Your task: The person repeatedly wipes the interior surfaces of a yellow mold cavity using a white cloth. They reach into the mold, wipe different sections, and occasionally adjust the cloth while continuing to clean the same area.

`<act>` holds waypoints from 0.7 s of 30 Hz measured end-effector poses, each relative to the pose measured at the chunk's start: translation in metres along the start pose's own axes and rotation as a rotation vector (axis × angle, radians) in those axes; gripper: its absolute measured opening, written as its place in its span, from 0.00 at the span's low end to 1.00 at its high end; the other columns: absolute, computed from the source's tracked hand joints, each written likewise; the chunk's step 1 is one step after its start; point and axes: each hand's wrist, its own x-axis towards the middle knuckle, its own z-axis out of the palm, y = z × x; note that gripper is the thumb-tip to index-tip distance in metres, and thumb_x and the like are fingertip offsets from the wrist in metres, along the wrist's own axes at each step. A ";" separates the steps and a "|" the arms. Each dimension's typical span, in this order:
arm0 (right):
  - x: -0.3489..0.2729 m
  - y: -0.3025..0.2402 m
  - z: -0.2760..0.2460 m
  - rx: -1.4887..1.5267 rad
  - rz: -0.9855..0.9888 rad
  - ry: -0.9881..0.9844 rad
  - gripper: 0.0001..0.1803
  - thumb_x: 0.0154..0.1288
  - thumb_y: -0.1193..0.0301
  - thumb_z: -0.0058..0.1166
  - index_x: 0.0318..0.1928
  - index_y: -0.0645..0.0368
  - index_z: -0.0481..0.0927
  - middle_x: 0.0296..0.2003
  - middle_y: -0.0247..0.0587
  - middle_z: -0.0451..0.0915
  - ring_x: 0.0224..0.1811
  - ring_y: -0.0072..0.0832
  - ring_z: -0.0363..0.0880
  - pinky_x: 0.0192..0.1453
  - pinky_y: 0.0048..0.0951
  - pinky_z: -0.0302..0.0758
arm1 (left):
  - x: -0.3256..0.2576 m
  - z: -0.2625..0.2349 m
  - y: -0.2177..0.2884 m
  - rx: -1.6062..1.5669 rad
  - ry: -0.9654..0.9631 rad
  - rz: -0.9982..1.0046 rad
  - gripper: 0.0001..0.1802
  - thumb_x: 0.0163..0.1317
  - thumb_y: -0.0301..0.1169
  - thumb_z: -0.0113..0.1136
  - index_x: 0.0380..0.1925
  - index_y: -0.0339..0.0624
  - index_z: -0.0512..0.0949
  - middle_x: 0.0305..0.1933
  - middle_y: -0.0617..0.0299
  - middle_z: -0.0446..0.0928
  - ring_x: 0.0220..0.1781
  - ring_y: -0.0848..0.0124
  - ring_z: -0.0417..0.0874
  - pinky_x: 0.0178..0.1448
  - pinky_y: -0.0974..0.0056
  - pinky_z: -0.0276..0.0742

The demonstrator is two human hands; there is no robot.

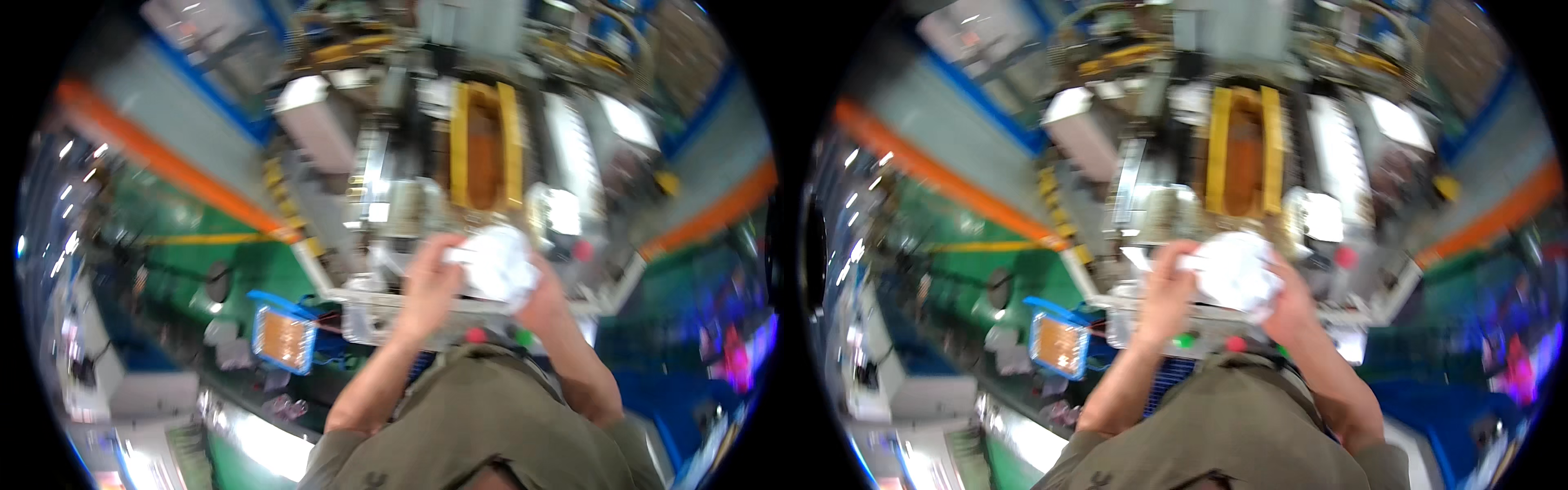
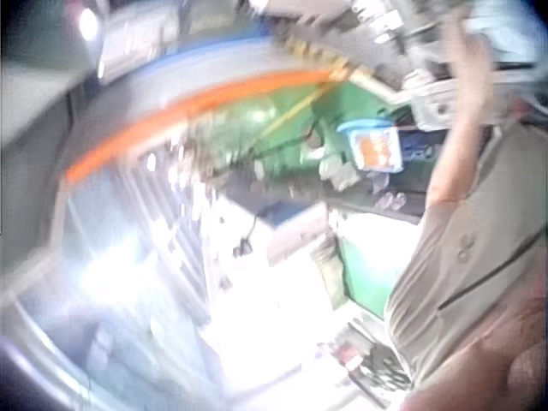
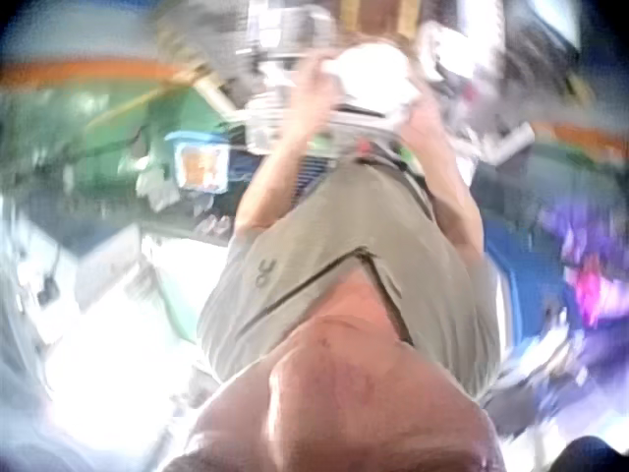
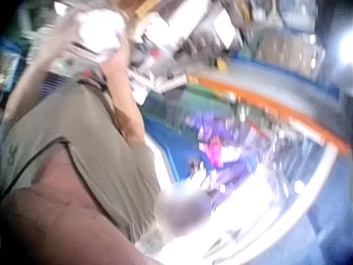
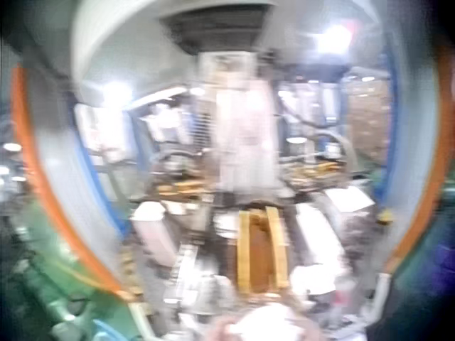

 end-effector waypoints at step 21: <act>-0.036 0.039 0.029 -0.481 -0.055 -0.154 0.27 0.74 0.54 0.36 0.69 0.47 0.55 0.62 0.29 0.66 0.64 0.27 0.65 0.65 0.33 0.67 | -0.025 -0.002 0.011 0.217 -0.075 0.357 0.33 0.46 0.31 0.69 0.55 0.41 0.69 0.52 0.52 0.72 0.55 0.52 0.74 0.58 0.55 0.72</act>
